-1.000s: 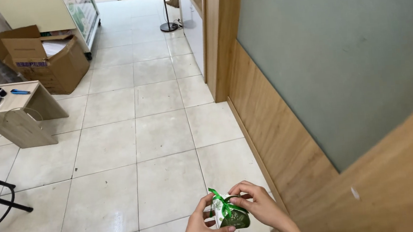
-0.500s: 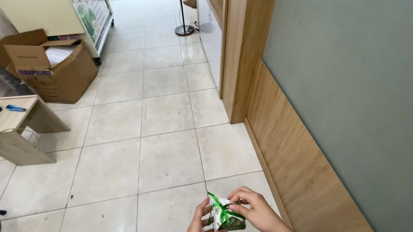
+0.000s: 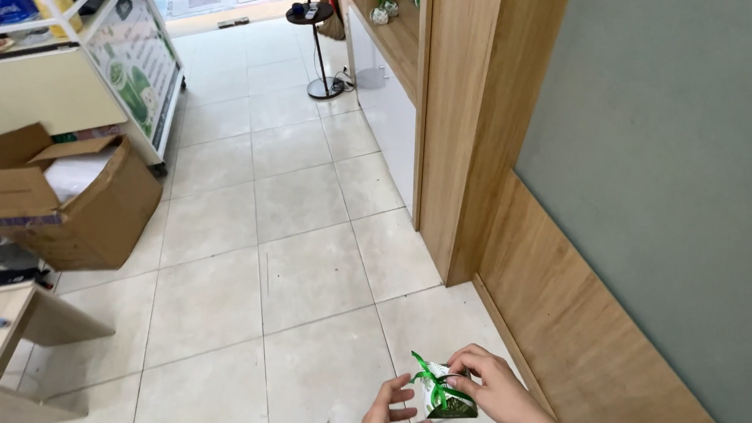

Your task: The person is placing small green gift boxes onto a glass display shelf.

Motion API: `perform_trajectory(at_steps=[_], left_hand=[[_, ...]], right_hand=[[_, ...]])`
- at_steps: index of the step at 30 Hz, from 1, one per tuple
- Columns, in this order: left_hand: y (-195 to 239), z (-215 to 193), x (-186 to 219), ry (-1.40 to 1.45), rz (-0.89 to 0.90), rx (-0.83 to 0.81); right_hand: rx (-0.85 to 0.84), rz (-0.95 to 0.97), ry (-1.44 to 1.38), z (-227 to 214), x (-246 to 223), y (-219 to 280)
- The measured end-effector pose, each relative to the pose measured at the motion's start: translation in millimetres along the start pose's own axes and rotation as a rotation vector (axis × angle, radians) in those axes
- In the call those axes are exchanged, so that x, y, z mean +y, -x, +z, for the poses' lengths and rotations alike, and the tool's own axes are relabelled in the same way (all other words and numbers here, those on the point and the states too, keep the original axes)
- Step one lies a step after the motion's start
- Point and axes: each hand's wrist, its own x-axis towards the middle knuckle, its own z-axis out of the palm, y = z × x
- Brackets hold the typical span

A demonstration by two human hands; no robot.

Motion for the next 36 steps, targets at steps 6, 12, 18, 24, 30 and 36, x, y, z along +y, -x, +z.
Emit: perform_trajectory(at_steps=[6, 12, 18, 24, 30, 36], left_hand=[[-139.8, -48.2, 13.6, 0.023, -0.007, -0.004], [-329.9, -104.4, -5.1, 0.036, -0.025, 0.077], [-443.1, -180.3, 88.5, -0.091, -0.018, 0.116], [-584.0, -248.6, 77.8, -0.046, -0.053, 0.188], [-651.9, -364.0, 212.0, -0.081, -0.110, -0.022], [-730.3, -461.9, 341.0, -0.146, -0.027, -0.083]], right_hand=[[-0.021, 0.002, 0.051, -15.8, 3.4, -147.8], [-0.070, 0.011, 0.096, -35.8, 8.9, -316.6], [-0.082, -0.044, 0.086, -55.0, 19.7, -482.2], [-0.018, 0.011, 0.057, -52.2, 37.3, -625.5], [0.101, 0.000, 0.070, -47.9, 17.5, -771.7], [0.208, 0.041, 0.005, -47.8, -17.8, -906.1]])
